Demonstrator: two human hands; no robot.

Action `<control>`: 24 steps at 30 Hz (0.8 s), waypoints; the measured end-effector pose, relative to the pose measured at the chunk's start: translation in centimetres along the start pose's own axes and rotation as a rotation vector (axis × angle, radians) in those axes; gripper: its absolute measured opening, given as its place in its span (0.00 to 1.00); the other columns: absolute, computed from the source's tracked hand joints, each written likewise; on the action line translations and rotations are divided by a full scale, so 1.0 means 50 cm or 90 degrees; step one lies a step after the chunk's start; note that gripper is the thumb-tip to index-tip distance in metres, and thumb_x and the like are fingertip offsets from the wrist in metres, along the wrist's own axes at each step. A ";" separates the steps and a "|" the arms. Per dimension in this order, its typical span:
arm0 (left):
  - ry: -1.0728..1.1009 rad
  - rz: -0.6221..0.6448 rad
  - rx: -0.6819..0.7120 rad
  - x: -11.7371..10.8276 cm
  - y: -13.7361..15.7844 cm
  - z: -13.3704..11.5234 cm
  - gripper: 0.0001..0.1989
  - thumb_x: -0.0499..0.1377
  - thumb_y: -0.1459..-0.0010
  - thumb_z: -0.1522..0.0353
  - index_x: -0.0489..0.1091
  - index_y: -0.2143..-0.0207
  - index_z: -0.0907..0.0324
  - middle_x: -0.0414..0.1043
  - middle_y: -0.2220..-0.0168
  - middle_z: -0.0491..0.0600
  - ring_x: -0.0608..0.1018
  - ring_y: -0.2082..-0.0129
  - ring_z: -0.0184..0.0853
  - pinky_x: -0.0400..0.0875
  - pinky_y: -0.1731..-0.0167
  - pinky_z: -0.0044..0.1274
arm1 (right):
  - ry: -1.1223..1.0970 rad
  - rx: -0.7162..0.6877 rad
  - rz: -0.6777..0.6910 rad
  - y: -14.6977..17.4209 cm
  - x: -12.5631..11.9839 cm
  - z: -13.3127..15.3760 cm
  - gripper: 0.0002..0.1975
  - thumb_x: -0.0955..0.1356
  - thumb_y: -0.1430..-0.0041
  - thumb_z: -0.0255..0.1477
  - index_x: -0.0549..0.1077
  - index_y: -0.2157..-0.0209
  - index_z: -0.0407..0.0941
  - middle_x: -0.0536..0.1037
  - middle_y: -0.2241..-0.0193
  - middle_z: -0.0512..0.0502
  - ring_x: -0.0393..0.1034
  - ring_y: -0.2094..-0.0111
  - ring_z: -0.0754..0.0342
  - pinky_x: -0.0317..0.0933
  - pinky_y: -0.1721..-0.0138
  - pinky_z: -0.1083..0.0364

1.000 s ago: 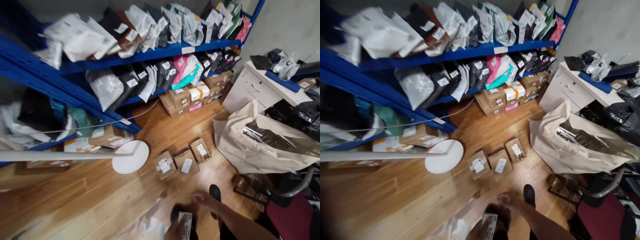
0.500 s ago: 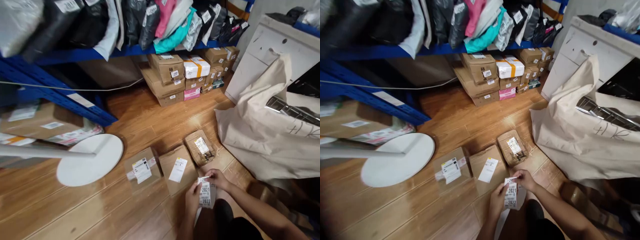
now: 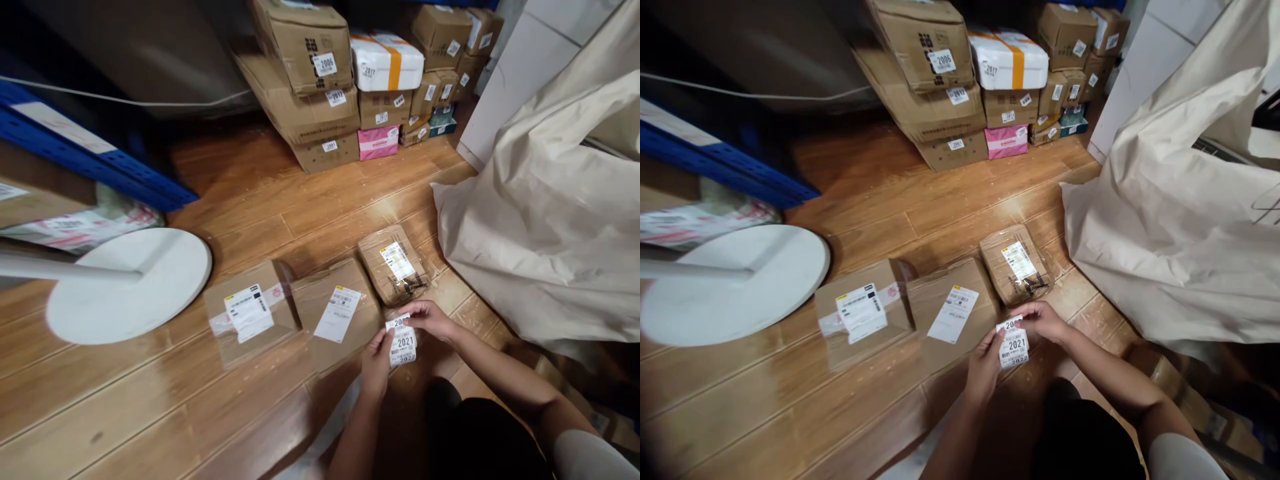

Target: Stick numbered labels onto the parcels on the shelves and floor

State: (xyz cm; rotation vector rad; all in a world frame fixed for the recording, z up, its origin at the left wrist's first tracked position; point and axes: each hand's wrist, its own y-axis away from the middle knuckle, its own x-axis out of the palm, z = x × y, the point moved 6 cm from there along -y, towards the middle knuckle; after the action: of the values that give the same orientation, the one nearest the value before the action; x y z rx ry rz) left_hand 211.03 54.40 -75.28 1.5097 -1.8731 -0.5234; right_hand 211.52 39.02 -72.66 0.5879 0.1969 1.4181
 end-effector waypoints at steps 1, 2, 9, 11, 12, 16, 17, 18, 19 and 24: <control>0.020 0.003 0.004 0.003 0.003 -0.002 0.30 0.66 0.59 0.48 0.76 0.62 0.63 0.80 0.73 0.51 0.80 0.74 0.37 0.75 0.73 0.25 | 0.008 0.000 0.010 0.000 0.001 0.000 0.20 0.79 0.62 0.36 0.80 0.64 0.43 0.82 0.66 0.47 0.74 0.66 0.53 0.66 0.58 0.51; 0.029 0.005 0.011 0.005 0.004 -0.005 0.30 0.65 0.58 0.48 0.76 0.62 0.63 0.80 0.73 0.51 0.80 0.75 0.37 0.74 0.74 0.25 | 0.017 -0.002 0.017 -0.001 0.002 -0.002 0.19 0.78 0.61 0.36 0.80 0.65 0.43 0.82 0.66 0.47 0.74 0.66 0.53 0.66 0.58 0.51; -0.170 -0.039 0.078 -0.014 -0.013 0.003 0.29 0.57 0.52 0.45 0.74 0.66 0.62 0.78 0.74 0.51 0.77 0.75 0.37 0.71 0.75 0.26 | 0.057 -0.063 -0.021 -0.008 -0.002 -0.049 0.15 0.76 0.56 0.40 0.77 0.72 0.43 0.79 0.74 0.50 0.72 0.71 0.55 0.66 0.64 0.54; -0.255 -0.088 0.073 -0.033 -0.016 0.016 0.25 0.55 0.50 0.46 0.71 0.74 0.60 0.76 0.77 0.51 0.76 0.75 0.39 0.70 0.73 0.28 | 0.080 -0.087 -0.048 -0.005 0.001 -0.083 0.14 0.75 0.54 0.40 0.76 0.73 0.43 0.78 0.75 0.50 0.72 0.72 0.55 0.66 0.66 0.55; -0.292 -0.109 0.065 -0.042 -0.017 0.024 0.24 0.54 0.50 0.47 0.69 0.76 0.59 0.75 0.77 0.51 0.76 0.74 0.40 0.69 0.72 0.29 | 0.090 -0.093 -0.064 -0.004 0.001 -0.105 0.14 0.75 0.54 0.40 0.76 0.74 0.43 0.78 0.75 0.49 0.71 0.72 0.55 0.65 0.66 0.55; -0.392 -0.084 0.028 -0.064 -0.009 0.063 0.15 0.58 0.53 0.53 0.70 0.78 0.56 0.75 0.78 0.49 0.76 0.73 0.41 0.67 0.70 0.29 | 0.118 -0.104 -0.206 -0.017 -0.036 -0.190 0.16 0.75 0.58 0.42 0.75 0.78 0.43 0.77 0.78 0.48 0.70 0.74 0.54 0.65 0.69 0.55; -0.405 -0.053 0.018 -0.067 -0.004 0.076 0.13 0.60 0.56 0.55 0.70 0.80 0.55 0.74 0.79 0.48 0.76 0.74 0.39 0.66 0.71 0.28 | 0.123 -0.109 -0.253 -0.025 -0.056 -0.204 0.17 0.74 0.57 0.43 0.74 0.79 0.43 0.76 0.78 0.48 0.70 0.74 0.54 0.65 0.69 0.54; -0.417 -0.024 0.011 -0.070 0.003 0.088 0.12 0.61 0.58 0.57 0.68 0.82 0.55 0.73 0.81 0.47 0.75 0.76 0.38 0.65 0.73 0.27 | 0.127 -0.117 -0.301 -0.034 -0.077 -0.213 0.18 0.73 0.56 0.44 0.73 0.79 0.43 0.76 0.78 0.48 0.69 0.74 0.53 0.64 0.68 0.54; -0.426 0.002 0.005 -0.074 0.011 0.101 0.12 0.61 0.59 0.58 0.67 0.84 0.55 0.71 0.83 0.45 0.73 0.78 0.37 0.64 0.74 0.26 | 0.131 -0.125 -0.344 -0.044 -0.098 -0.219 0.18 0.71 0.55 0.46 0.72 0.78 0.44 0.75 0.78 0.48 0.69 0.73 0.53 0.64 0.66 0.53; -0.411 0.051 -0.011 -0.110 0.051 0.141 0.20 0.55 0.52 0.50 0.69 0.83 0.56 0.71 0.82 0.46 0.73 0.78 0.36 0.65 0.75 0.25 | 0.147 -0.146 -0.488 -0.076 -0.158 -0.225 0.19 0.70 0.52 0.47 0.68 0.74 0.45 0.71 0.76 0.50 0.65 0.70 0.53 0.63 0.63 0.53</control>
State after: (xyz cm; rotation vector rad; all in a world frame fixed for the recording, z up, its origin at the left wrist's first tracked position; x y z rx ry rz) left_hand 204.85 59.66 -79.81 1.3383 -2.3818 -1.0822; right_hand 208.28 34.24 -85.73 0.1202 0.3897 0.7397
